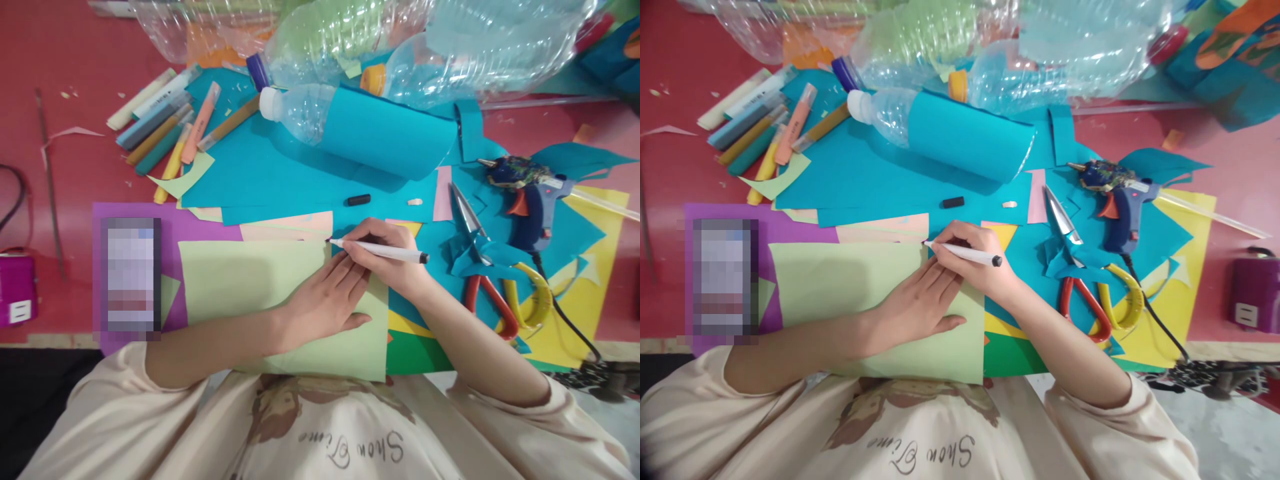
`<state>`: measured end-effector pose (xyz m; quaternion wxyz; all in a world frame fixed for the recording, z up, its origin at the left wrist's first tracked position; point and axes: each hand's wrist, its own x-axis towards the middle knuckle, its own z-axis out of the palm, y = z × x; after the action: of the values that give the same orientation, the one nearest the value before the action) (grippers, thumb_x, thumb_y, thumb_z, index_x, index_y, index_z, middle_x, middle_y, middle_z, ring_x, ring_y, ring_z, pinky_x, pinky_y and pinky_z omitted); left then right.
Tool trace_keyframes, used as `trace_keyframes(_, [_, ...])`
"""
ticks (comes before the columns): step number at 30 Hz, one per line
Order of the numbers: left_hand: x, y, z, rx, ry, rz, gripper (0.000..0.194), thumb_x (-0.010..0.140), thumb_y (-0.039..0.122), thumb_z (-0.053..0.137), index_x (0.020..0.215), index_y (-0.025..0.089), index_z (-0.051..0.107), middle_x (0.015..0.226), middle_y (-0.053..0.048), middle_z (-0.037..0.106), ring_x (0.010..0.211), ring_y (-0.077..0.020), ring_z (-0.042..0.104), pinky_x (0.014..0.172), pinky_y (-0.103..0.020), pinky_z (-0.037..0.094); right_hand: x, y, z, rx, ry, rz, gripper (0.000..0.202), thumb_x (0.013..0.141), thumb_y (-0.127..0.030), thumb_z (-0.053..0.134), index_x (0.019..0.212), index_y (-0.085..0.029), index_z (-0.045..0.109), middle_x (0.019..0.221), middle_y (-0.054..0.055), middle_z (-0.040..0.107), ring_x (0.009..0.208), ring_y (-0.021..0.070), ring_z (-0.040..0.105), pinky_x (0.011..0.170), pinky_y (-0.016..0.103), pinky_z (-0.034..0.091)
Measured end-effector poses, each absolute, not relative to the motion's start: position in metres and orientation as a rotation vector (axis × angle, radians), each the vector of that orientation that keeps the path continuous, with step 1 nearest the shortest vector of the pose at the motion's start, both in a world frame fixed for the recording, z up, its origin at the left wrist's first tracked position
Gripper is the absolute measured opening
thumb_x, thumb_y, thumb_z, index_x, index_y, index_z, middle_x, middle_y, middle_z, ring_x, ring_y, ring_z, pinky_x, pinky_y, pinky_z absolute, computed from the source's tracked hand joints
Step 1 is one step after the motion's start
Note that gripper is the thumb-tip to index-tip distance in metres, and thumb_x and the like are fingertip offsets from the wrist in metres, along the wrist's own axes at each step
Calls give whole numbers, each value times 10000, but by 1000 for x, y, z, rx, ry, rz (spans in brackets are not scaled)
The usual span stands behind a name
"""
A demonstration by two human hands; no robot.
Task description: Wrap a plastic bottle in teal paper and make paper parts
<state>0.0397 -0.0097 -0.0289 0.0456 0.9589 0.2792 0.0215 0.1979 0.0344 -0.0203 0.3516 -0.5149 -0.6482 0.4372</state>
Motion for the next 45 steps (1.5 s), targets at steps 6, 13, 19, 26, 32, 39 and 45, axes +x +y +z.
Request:
trace_keyframes(6, [39,-8,-26,2937,840,67,670,968,478,295,1390,-37,371,1458,-220,434,1376,-311,376,1150,-413,243,202,36,-19,-1358,-1653,824,367,922,-497,449,1051,-235,672,908,64,739,844,220,695,741,363,566])
trace_keyframes(13, [39,-6,-24,2942,827,73,643,971,474,294,1358,-23,423,1404,-212,501,1331,-309,434,1127,-402,280,202,45,-29,-1334,-2045,491,278,937,-255,459,1154,-251,632,1170,75,697,1307,295,497,1097,535,368])
trace_keyframes(19, [38,6,-21,2907,792,198,511,967,402,370,1283,23,503,1299,-182,596,1211,-277,548,1043,-373,395,202,43,-32,-1237,-2056,556,307,925,-184,433,1143,-269,631,990,65,723,1016,248,648,958,463,491])
trace_keyframes(26, [36,21,-23,2828,718,368,335,943,270,430,1102,33,607,1142,-164,670,1143,-264,591,1002,-364,471,203,45,-35,-1442,-1984,434,170,884,-203,505,1018,-252,598,930,72,708,865,253,641,775,415,525])
trace_keyframes(32, [35,27,-24,2553,712,420,314,955,193,375,1142,63,591,1159,-160,659,1150,-250,583,997,-402,488,205,41,-32,-1327,-1760,587,189,851,-216,587,1033,-241,542,923,46,689,826,197,680,705,330,564])
trace_keyframes(39, [32,37,-23,2066,797,494,230,958,221,394,1083,172,581,1167,-111,645,1155,-232,575,983,-401,482,207,37,-31,-1323,-1489,939,210,894,-281,545,1096,-270,491,964,20,630,724,137,697,606,263,573])
trace_keyframes(45, [21,51,-21,1520,911,790,226,967,358,416,999,200,575,996,-49,657,883,-131,657,757,-235,527,207,39,-22,-1269,-1433,930,153,858,-282,601,1003,-263,557,879,-5,632,692,118,670,628,269,573])
